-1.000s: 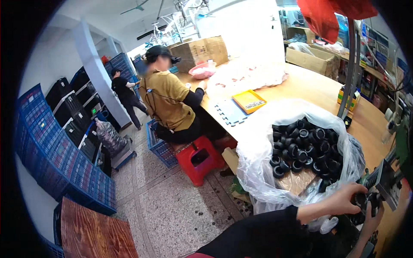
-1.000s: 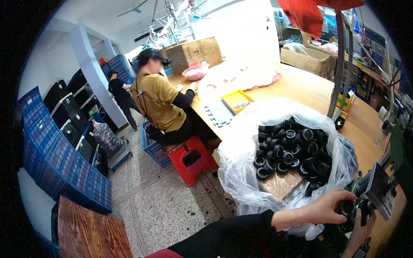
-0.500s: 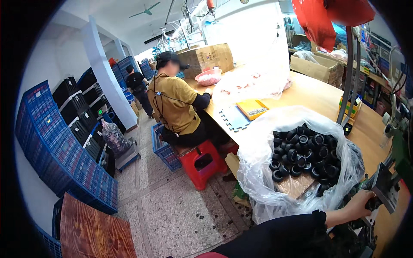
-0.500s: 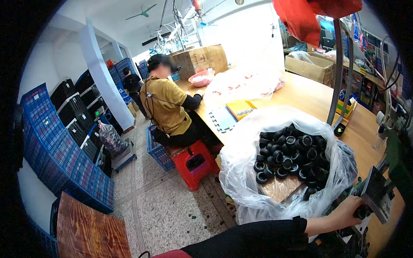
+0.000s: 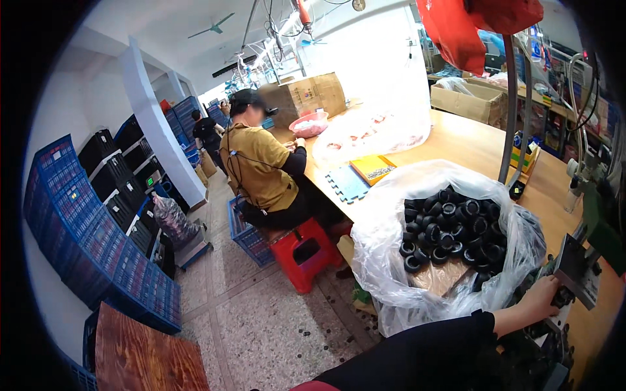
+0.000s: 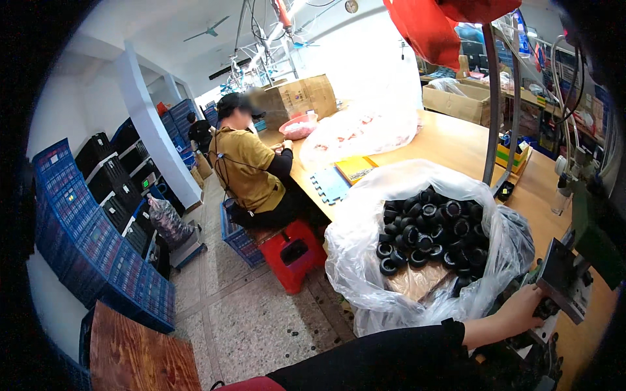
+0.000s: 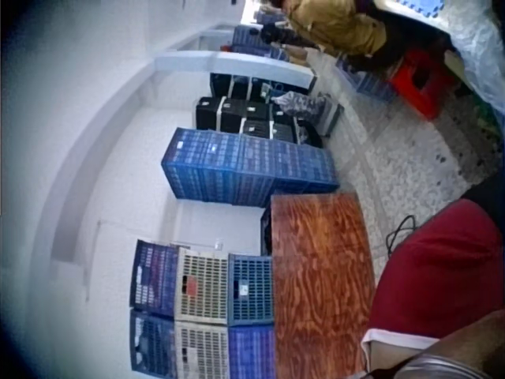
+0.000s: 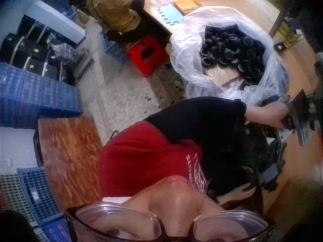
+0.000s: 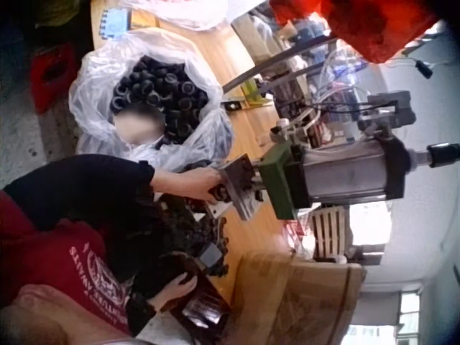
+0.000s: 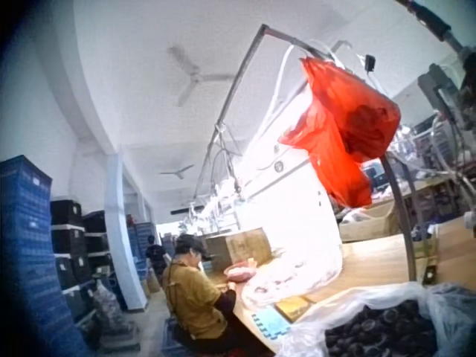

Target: The person operates a manual press machine to process small black circular parts. They repeatedly pick parts from a plastic bag, place them into the press, and operate the lever to stamp or shape them before placing the finished items on the table.

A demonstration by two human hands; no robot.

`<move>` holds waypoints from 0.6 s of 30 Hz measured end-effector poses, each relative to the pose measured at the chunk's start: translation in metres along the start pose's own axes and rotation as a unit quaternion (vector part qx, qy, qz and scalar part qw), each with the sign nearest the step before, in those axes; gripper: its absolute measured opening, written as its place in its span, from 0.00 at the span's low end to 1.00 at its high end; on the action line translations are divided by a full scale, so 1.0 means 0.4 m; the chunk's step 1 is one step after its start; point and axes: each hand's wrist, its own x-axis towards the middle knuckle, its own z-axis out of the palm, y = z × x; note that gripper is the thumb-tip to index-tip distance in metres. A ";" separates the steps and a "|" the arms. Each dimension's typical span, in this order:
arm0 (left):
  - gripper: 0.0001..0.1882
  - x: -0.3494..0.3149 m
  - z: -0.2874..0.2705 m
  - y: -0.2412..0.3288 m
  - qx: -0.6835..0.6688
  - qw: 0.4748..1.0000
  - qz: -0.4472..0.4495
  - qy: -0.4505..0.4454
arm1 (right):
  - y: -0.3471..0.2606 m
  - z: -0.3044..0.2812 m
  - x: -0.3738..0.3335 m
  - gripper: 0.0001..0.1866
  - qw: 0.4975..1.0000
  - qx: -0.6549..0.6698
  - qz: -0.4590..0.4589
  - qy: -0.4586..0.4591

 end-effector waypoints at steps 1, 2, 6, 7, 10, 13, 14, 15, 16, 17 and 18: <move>0.30 0.003 -0.010 0.017 -0.001 1.000 -0.001 -0.010 | -0.034 -0.009 0.024 0.18 1.000 0.020 -0.009 0.020; 0.30 -0.007 -0.014 0.041 -0.017 0.999 -0.004 -0.029 | -0.060 -0.040 0.040 0.18 0.999 0.021 -0.013 0.039; 0.25 -0.035 -0.089 0.035 0.020 1.000 0.013 0.000 | -0.074 0.027 0.107 0.18 0.998 0.036 0.015 -0.052; 0.25 -0.032 -0.098 0.022 0.034 0.999 0.016 -0.004 | -0.094 0.034 0.132 0.19 0.998 0.036 -0.011 -0.049; 0.29 -0.056 -0.166 0.066 0.084 0.996 0.039 0.009 | -0.142 0.037 0.197 0.22 0.996 0.070 -0.004 -0.063; 0.23 -0.107 -0.232 0.086 0.038 0.999 -0.023 0.000 | -0.132 0.038 0.233 0.22 0.996 0.042 -0.020 -0.074; 0.21 -0.131 -0.277 0.078 0.033 0.999 -0.040 0.004 | -0.146 0.056 0.253 0.22 0.995 0.041 -0.043 -0.074; 0.19 -0.158 -0.313 0.064 0.029 0.998 -0.058 0.010 | -0.155 0.076 0.272 0.22 0.994 0.041 -0.068 -0.077; 0.17 -0.180 -0.318 0.041 0.027 0.997 -0.067 0.004 | -0.139 0.089 0.281 0.21 0.995 0.024 -0.071 -0.072; 0.15 -0.205 -0.335 0.019 0.032 0.996 -0.079 0.002 | -0.136 0.103 0.292 0.21 0.996 0.008 -0.065 -0.065; 0.14 -0.228 -0.353 0.004 0.037 0.995 -0.091 0.002 | -0.134 0.115 0.304 0.21 0.996 -0.008 -0.061 -0.058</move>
